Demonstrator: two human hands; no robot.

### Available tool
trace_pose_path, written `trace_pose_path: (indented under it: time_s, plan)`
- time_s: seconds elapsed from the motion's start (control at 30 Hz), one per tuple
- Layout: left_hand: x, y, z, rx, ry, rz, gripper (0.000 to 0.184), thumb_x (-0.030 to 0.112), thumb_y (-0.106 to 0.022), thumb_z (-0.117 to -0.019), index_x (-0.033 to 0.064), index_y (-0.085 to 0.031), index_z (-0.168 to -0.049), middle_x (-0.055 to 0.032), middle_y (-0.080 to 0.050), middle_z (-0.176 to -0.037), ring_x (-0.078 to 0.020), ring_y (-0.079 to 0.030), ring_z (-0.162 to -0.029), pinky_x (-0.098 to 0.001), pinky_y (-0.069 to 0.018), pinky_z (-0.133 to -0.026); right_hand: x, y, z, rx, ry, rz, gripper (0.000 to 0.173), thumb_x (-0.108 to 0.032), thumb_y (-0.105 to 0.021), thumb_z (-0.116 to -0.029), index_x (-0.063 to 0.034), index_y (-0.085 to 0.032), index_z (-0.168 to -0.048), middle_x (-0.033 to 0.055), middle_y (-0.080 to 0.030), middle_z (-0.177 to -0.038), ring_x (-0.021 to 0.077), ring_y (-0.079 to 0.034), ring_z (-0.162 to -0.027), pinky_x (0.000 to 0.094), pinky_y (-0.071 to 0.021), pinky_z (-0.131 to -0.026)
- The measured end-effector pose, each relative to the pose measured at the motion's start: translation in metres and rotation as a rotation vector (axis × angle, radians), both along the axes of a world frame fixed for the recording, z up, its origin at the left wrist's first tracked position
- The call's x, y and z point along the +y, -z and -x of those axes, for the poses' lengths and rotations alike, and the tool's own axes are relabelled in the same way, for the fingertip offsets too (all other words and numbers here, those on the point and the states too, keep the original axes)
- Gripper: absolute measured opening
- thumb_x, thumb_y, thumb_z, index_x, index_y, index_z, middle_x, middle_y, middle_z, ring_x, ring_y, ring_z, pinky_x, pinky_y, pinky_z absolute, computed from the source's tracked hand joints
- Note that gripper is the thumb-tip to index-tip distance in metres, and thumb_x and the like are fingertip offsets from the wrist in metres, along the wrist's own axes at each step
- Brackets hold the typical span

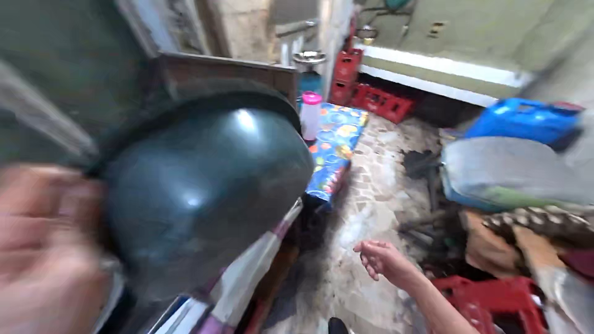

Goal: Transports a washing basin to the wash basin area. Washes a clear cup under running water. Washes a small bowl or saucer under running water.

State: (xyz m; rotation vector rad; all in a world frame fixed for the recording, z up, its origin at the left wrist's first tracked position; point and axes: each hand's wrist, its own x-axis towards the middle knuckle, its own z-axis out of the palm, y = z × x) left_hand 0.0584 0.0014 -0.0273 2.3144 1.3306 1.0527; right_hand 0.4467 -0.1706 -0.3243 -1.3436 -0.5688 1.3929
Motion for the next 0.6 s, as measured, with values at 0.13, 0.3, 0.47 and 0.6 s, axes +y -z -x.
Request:
trace_pose_path:
  time_s: [0.13, 0.3, 0.47, 0.6]
  plan:
    - [-0.002, 0.123, -0.178, 0.009, 0.39, -0.328, 0.031, 0.019, -0.047, -0.1033, -0.0001, -0.071, -0.099, -0.012, -0.068, -0.084, -0.0255, -0.068, -0.073, -0.0447, -0.0584, -0.064, -0.052, -0.035, -0.077, 0.294, -0.112, -0.118, 0.1, -0.092, -0.035, -0.082, -0.01, -0.068, -0.128, 0.0107, -0.075, -0.097, 0.0091, -0.061, -0.052, 0.0236, -0.0507, -0.045]
    - [-0.004, 0.228, -0.311, -0.104, 0.792, -0.48, 0.025, 0.015, -0.049, -0.1007, 0.0089, -0.071, -0.09, -0.0063, -0.068, -0.078, -0.0221, -0.069, -0.075, -0.0386, -0.0584, -0.067, -0.086, -0.013, -0.145, 0.492, 0.01, 0.015, 0.107, -0.101, -0.036, -0.07, -0.0115, -0.07, -0.119, 0.0173, -0.073, -0.116, 0.0229, -0.073, -0.07, 0.0341, -0.0577, -0.051]
    - [0.014, 0.258, -0.38, -0.124, 1.091, -0.564, 0.016, 0.012, -0.053, -0.1003, 0.0153, -0.068, -0.095, -0.0006, -0.065, -0.079, -0.0169, -0.064, -0.075, -0.032, -0.052, -0.07, -0.074, -0.003, -0.198, 0.498, 0.359, 0.092, 0.088, -0.093, -0.044, -0.0768, -0.0156, -0.069, -0.11, 0.0124, -0.074, -0.091, 0.023, -0.07, -0.066, 0.035, -0.0546, -0.047]
    - [0.044, 0.278, -0.425, -0.191, 1.194, -0.528, 0.016, 0.01, -0.054, -0.0978, 0.0166, -0.069, -0.095, 0.0005, -0.067, -0.082, -0.0173, -0.065, -0.081, -0.0326, -0.0531, -0.077, -0.071, -0.001, -0.228, 0.453, 0.489, 0.12, 0.061, -0.073, -0.055, -0.0838, -0.0165, -0.068, -0.104, 0.0115, -0.073, -0.086, 0.0246, -0.071, -0.067, 0.0375, -0.0562, -0.048]
